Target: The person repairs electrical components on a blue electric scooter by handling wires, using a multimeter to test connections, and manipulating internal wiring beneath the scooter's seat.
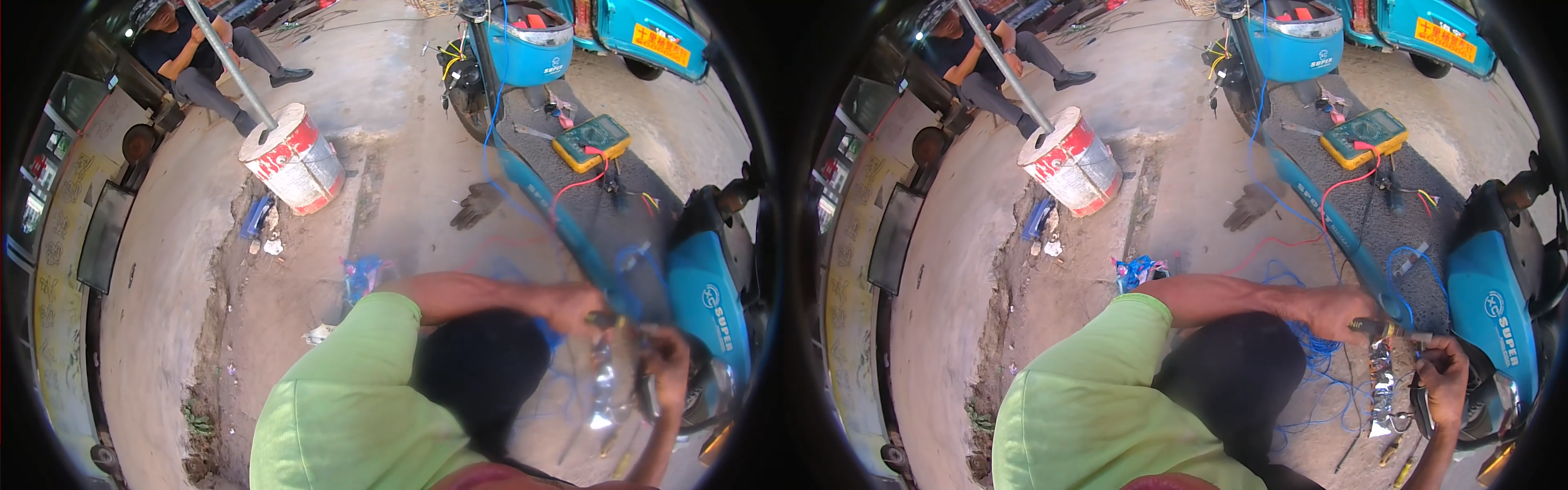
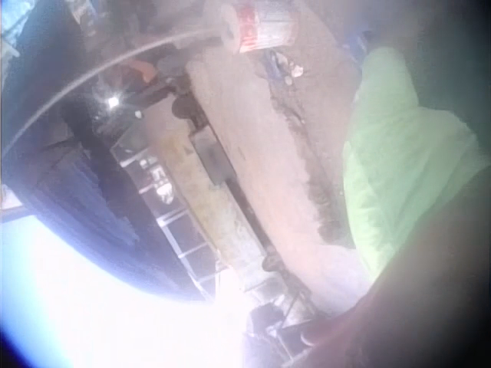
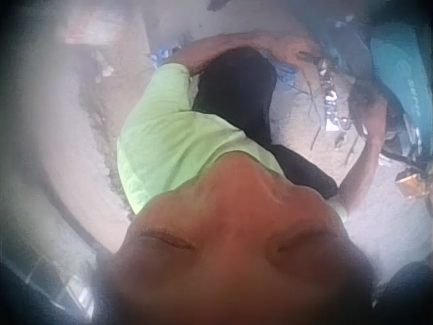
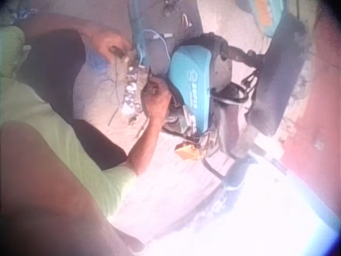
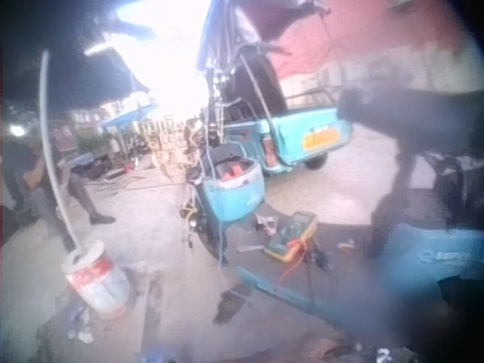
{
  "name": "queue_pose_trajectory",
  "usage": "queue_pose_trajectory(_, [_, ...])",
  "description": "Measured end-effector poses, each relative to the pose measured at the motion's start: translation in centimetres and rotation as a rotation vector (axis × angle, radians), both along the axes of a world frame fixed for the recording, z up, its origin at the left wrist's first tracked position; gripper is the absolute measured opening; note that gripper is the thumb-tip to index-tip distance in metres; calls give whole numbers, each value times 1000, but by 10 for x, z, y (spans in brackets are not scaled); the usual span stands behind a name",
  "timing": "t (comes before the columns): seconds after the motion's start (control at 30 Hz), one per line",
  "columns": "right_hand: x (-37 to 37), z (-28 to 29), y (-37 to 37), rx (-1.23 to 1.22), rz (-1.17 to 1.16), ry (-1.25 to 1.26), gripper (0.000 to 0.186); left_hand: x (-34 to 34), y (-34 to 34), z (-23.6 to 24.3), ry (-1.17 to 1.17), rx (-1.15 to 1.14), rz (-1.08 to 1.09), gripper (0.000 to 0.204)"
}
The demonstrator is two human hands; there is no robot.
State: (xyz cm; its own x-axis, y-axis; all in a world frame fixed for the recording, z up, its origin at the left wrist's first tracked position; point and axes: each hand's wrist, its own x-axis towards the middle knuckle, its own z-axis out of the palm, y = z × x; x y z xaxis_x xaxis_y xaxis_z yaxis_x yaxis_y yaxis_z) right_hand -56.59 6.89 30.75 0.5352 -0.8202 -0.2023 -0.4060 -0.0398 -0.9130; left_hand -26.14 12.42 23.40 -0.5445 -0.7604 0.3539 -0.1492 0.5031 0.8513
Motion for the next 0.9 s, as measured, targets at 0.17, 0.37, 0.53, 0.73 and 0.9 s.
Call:
queue_pose_trajectory(0.17, [-8, 9, 10, 27, 71, 125, 31, 5, -10, -2, -73, 64, 2, 33])
queue_pose_trajectory(0.37, [-4, 5, -4, -670, 127, 497, 15, 23, -7, -14, -165, -138, -49, 53])
queue_pose_trajectory(0.53, [-18, 23, 4, -630, 138, 640, 15, 12, -12, 2, -215, 5, -154, 45])
queue_pose_trajectory(0.73, [0, 41, 13, -626, 166, 373, 29, 9, -14, -1, -230, 8, -220, 43])
queue_pose_trajectory(0.9, [40, 36, 6, -490, 337, 11, 50, 9, -7, 4, -268, 22, -314, 41])
